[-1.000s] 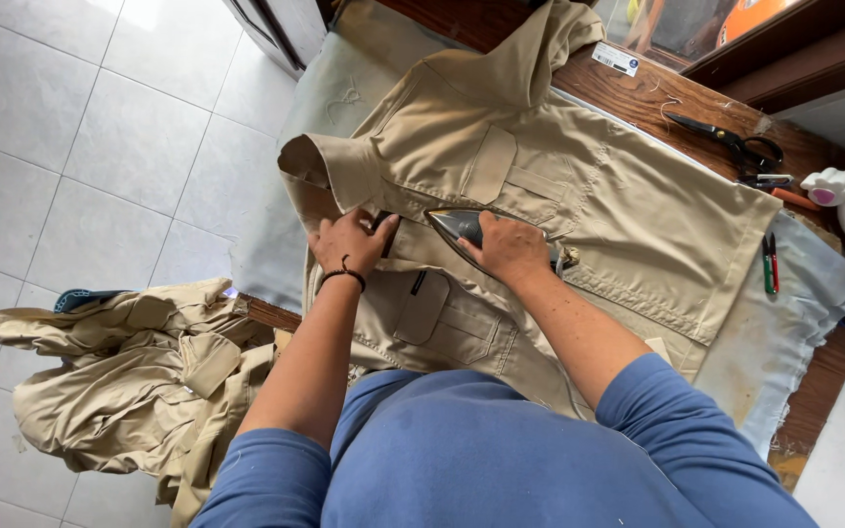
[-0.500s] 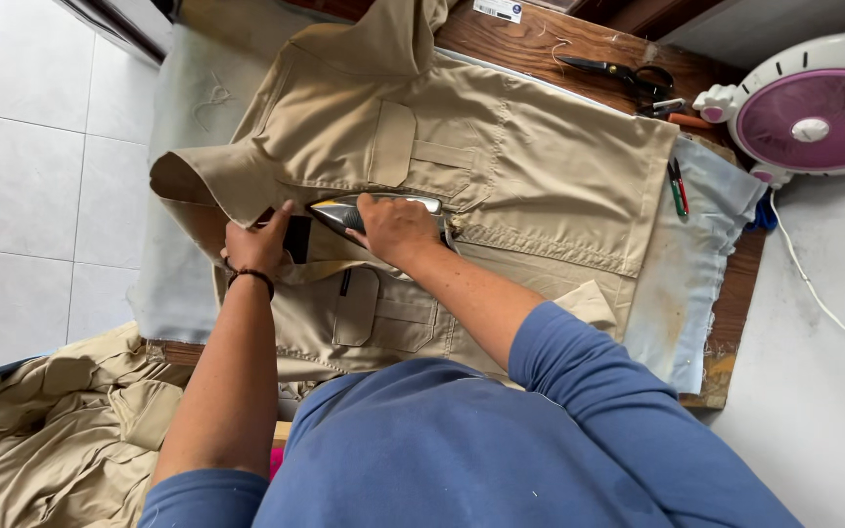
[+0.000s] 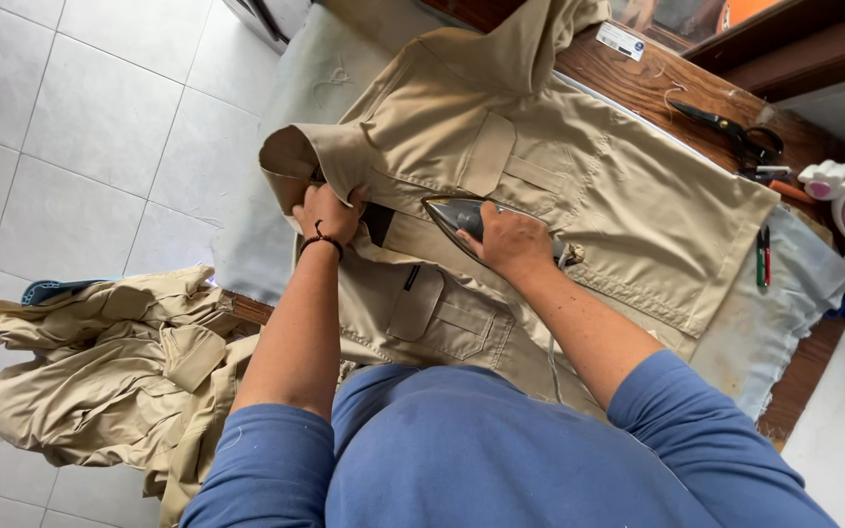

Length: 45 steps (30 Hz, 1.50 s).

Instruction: The person irons a beige shirt on a table, smoothing the front, sleeves, and cuffs with an iron. They briefly use scissors to snip a thread, then continue ironing different sections of the garment.

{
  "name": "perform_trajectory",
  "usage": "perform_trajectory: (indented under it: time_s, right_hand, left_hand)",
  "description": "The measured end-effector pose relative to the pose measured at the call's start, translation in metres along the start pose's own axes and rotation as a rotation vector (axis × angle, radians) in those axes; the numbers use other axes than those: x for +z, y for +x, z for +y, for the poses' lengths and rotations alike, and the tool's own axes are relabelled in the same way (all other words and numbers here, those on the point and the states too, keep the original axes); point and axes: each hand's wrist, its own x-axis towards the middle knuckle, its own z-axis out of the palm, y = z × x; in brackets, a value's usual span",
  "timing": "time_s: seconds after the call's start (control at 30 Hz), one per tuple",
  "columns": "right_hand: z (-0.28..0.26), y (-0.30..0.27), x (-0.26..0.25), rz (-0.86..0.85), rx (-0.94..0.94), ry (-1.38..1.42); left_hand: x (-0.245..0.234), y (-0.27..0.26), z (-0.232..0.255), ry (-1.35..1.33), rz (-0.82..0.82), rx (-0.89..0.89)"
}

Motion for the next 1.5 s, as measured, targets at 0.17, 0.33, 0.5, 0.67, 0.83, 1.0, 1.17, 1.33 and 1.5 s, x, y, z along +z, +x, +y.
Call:
perform_trajectory:
  time_s: [0.17,0.33,0.5,0.67,0.83,1.0,1.17,1.33,1.5]
  right_hand:
    - [-0.023,0.021,0.006,0.005,-0.040,0.026]
    - [-0.047,0.041,0.010,0.014,-0.081,0.054]
    - [-0.057,0.048,0.008,-0.087,-0.082,0.172]
    - [-0.037,0.025,-0.001,-0.005,-0.023,0.190]
    - [0.015,-0.021,-0.001,-0.036,0.020,0.210]
    - [0.106,-0.076,0.052,0.292,0.085,-0.055]
    - [0.147,-0.111,0.060,0.299,0.148,-0.081]
    - [0.157,-0.115,0.070,0.321,0.167,-0.098]
    - [0.161,-0.114,0.081,0.319,0.205,-0.096]
  left_hand:
    - [-0.003,0.003,-0.004,0.013,-0.064,0.028]
    - [-0.003,0.007,-0.008,0.043,-0.080,0.029]
    - [0.003,0.012,-0.012,0.200,-0.069,0.024]
    - [0.009,0.014,-0.020,0.104,-0.042,0.061]
    - [0.022,0.012,-0.035,0.053,0.065,0.014]
    - [0.017,-0.015,-0.018,-0.254,0.411,0.164]
    - [0.024,-0.057,0.014,-0.240,0.810,0.608]
    - [0.038,-0.081,0.066,0.004,0.223,1.076]
    - [0.029,-0.088,0.070,0.669,-0.271,0.658]
